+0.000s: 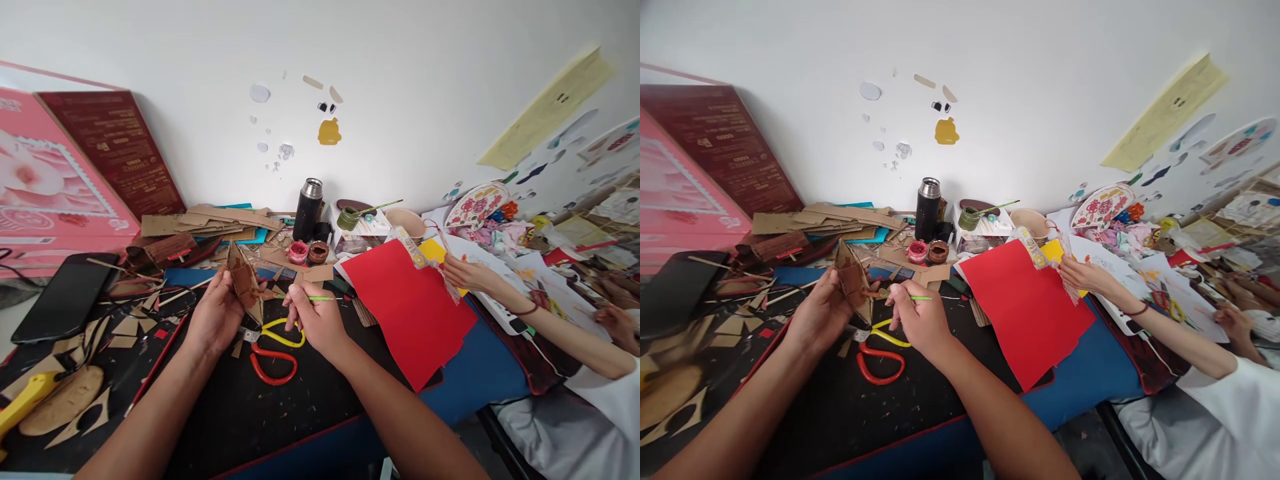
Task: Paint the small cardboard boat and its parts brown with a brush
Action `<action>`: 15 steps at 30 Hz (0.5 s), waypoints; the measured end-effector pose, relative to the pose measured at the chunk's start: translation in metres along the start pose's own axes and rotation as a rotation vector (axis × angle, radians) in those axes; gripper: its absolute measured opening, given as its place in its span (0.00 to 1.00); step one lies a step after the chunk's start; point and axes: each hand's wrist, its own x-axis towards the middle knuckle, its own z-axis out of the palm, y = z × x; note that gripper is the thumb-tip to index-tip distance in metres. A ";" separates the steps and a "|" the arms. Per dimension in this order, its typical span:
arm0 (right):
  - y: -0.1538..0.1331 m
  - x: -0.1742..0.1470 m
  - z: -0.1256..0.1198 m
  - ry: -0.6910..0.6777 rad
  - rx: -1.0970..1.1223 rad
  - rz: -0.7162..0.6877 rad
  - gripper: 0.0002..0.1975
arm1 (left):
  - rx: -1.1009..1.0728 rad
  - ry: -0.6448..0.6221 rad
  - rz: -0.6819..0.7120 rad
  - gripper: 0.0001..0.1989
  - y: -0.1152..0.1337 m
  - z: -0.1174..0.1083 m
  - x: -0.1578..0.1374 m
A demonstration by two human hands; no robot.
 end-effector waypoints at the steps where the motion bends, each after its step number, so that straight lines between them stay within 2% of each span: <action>1: 0.001 -0.002 0.000 -0.009 -0.009 -0.003 0.30 | -0.002 0.002 0.007 0.08 0.001 0.000 0.000; 12: 0.001 -0.008 0.003 -0.029 0.008 0.064 0.31 | -0.010 0.115 0.027 0.04 0.010 0.006 0.000; 15: -0.001 -0.007 0.003 -0.035 0.004 0.069 0.30 | 0.008 0.101 0.018 0.06 0.011 0.006 0.001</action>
